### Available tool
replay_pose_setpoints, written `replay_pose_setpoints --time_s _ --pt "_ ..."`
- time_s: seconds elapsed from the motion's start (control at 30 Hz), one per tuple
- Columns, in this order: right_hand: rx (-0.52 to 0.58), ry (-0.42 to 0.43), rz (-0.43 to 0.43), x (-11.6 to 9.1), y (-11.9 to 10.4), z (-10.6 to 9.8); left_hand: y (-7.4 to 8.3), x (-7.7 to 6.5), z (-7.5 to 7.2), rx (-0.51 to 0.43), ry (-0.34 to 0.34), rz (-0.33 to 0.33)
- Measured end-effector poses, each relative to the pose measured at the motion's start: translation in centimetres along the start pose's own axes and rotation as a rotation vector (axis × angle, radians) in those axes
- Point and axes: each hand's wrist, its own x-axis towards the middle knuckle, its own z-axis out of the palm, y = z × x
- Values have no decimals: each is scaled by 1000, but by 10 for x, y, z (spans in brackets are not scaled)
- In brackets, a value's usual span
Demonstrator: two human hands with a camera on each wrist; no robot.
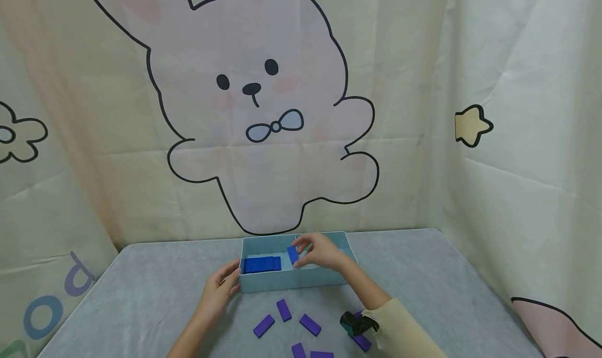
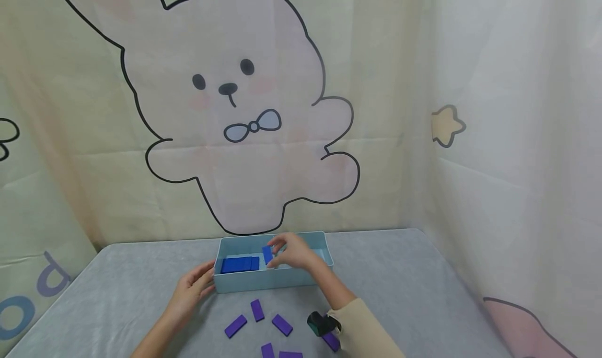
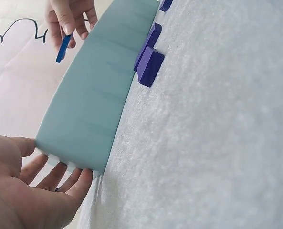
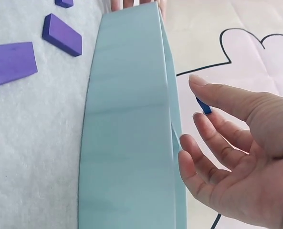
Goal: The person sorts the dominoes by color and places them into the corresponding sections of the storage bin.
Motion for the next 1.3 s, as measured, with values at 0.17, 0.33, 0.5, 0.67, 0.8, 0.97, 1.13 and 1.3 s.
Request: replay_pose_setpoints --time_s 0.17,0.33,0.5,0.67,0.8,0.97,1.13,1.3 --pt "16 25 12 5 5 0 0 0 -1 0 2 -6" --pt "20 56 37 9 9 1 -1 1 -1 -2 3 -6" --pt "22 83 54 13 11 3 -2 1 -2 -6 4 2" --pt "26 105 88 17 15 9 -2 1 -2 -11 1 10" --pt "11 120 112 19 17 14 -2 1 -1 -13 -1 11" --pt "-9 126 118 22 20 20 -2 2 0 -15 -2 21" --pt "-28 112 130 25 20 24 -3 2 1 -16 3 25" --pt "-62 107 131 31 22 29 -2 1 1 -17 9 22"
